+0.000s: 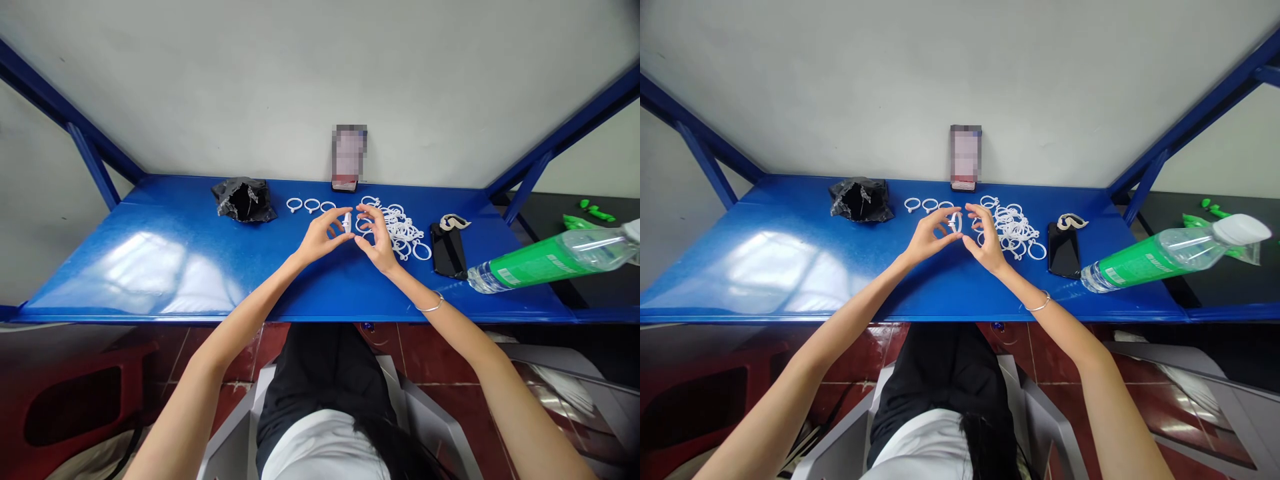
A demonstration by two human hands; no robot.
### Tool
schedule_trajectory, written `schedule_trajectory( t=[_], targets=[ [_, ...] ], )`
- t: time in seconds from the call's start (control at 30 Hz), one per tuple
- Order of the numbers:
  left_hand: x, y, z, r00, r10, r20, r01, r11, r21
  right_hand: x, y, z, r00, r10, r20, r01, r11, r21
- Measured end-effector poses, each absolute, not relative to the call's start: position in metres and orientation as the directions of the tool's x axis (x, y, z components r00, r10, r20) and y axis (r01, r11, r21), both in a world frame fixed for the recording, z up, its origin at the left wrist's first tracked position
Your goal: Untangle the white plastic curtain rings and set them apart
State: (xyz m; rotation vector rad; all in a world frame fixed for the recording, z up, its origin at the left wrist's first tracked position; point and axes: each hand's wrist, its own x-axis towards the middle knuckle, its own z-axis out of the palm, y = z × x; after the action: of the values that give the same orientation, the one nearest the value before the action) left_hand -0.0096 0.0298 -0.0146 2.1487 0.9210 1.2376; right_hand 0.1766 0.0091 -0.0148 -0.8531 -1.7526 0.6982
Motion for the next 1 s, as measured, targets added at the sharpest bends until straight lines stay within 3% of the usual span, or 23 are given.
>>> schedule_trajectory(
  t=[0.17,0.3,0.6,0.77,1.0],
  targets=[
    [-0.0101,0.0304,-0.0123,0.379,0.812,0.445,0.170,-0.534,0.828,0.1756,0.0112,-0.0163,-0.313,0.723,0.616,0.353,0.691,-0.631],
    [-0.0122,0.0336,-0.0141,0.408,0.839,0.360,0.038,-0.410,0.911,0.1750,0.0134,-0.0176,-0.317,0.708,0.631,0.411,0.702,-0.581],
    [-0.0134,0.0347,-0.0127,0.506,0.824,0.255,-0.147,-0.209,0.967,0.1786,0.0145,-0.0116,-0.326,0.675,0.662,0.471,0.723,-0.505],
    [-0.0128,0.0338,-0.0129,0.498,0.824,0.270,-0.147,-0.226,0.963,0.1782,0.0144,-0.0109,-0.320,0.663,0.677,0.488,0.728,-0.482],
    [-0.0150,0.0370,-0.0134,0.354,0.862,0.363,-0.071,-0.363,0.929,0.1819,0.0169,-0.0078,-0.307,0.624,0.718,0.561,0.728,-0.393]
  ],
)
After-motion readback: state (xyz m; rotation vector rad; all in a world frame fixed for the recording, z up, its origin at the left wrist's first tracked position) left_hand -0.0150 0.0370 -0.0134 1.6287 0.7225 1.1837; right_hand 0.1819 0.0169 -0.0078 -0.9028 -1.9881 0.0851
